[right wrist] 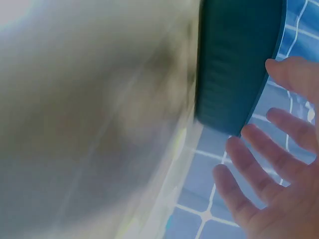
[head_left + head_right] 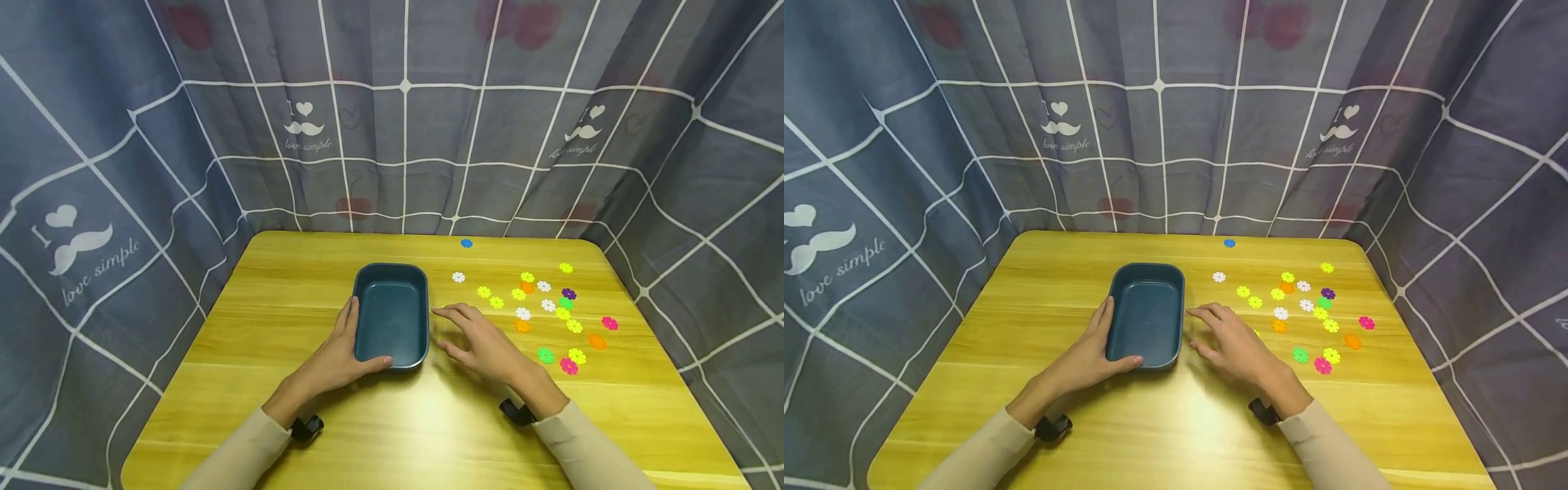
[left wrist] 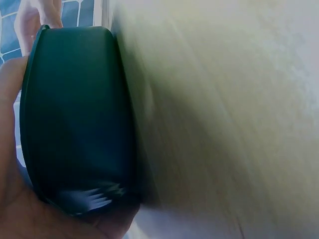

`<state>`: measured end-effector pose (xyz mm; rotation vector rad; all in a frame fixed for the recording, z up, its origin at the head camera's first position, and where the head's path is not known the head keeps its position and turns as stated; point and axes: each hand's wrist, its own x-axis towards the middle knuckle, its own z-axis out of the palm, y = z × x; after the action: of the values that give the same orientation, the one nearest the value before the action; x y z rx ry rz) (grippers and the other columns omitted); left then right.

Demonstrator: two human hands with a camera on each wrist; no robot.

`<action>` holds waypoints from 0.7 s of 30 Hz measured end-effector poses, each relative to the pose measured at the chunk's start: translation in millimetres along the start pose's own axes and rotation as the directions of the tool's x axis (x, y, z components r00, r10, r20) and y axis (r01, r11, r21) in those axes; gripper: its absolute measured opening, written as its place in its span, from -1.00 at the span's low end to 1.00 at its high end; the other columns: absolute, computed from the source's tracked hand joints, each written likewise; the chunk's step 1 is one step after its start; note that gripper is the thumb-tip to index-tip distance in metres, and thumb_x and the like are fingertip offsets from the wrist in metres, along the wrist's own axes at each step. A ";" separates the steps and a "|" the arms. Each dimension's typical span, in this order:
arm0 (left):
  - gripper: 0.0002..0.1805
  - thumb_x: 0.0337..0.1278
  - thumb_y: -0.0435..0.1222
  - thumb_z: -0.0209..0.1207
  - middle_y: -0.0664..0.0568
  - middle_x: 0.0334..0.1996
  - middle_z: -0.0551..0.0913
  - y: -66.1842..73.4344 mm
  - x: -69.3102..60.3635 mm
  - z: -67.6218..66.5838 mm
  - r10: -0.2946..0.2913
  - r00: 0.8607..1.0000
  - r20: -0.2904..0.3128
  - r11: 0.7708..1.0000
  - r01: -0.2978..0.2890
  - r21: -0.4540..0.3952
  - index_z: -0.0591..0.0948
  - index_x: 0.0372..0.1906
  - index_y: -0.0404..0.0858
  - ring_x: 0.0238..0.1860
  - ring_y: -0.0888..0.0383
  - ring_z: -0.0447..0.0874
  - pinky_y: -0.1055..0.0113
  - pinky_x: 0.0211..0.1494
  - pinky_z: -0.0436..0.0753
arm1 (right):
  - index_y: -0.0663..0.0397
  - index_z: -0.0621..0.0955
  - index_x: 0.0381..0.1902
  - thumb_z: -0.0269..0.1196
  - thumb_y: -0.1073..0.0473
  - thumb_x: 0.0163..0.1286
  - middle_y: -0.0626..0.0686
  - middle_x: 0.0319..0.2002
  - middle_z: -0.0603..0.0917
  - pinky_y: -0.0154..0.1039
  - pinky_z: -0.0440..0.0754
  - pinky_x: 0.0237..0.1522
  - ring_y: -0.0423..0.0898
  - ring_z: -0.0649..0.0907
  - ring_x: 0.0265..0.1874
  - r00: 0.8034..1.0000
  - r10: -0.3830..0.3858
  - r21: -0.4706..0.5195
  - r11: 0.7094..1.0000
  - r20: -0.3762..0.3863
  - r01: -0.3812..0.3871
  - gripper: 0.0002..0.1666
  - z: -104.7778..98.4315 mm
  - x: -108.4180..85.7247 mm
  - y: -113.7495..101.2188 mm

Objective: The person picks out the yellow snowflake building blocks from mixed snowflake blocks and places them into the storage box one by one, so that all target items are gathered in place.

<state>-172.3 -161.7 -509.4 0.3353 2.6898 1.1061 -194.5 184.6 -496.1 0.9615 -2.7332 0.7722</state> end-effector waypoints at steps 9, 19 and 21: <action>0.65 0.25 0.45 0.54 -0.04 0.99 -0.40 0.4 -0.7 -1.9 0.007 1.000 0.004 1.000 -0.007 0.020 -0.37 0.97 -0.06 0.87 -0.37 0.25 -0.31 0.76 0.51 | 0.07 0.59 0.69 0.60 0.10 0.58 0.26 0.39 0.72 0.24 0.82 0.30 0.21 0.79 0.23 0.989 0.138 0.038 0.989 0.045 -0.140 -0.18 -3.3 13.2 36.3; 0.65 0.24 0.39 0.59 -0.06 0.99 -0.41 3.6 -0.9 0.9 0.012 0.999 -0.041 1.000 -0.011 0.019 -0.32 0.97 -0.13 0.86 -0.43 0.25 -0.37 0.71 0.56 | 0.13 0.68 0.61 0.68 0.10 0.49 0.25 0.25 0.74 -0.08 0.68 0.04 0.03 0.66 -0.05 0.972 0.186 0.103 0.974 0.140 -0.201 -0.19 1.3 37.4 64.8; 0.65 0.24 0.39 0.59 -0.02 0.99 -0.44 4.2 -1.1 1.6 0.007 0.999 -0.046 1.000 -0.007 0.020 -0.31 0.97 -0.14 0.86 -0.43 0.26 -0.38 0.69 0.57 | 0.13 0.70 0.58 0.69 0.10 0.48 0.24 0.26 0.75 -0.13 0.65 0.02 0.00 0.64 -0.07 0.972 0.180 0.114 0.973 0.152 -0.198 -0.21 3.2 41.2 68.4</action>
<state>-170.3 -158.0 -507.4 0.3265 2.7436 1.1038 -269.1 205.8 -515.5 0.8148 -2.9630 0.9581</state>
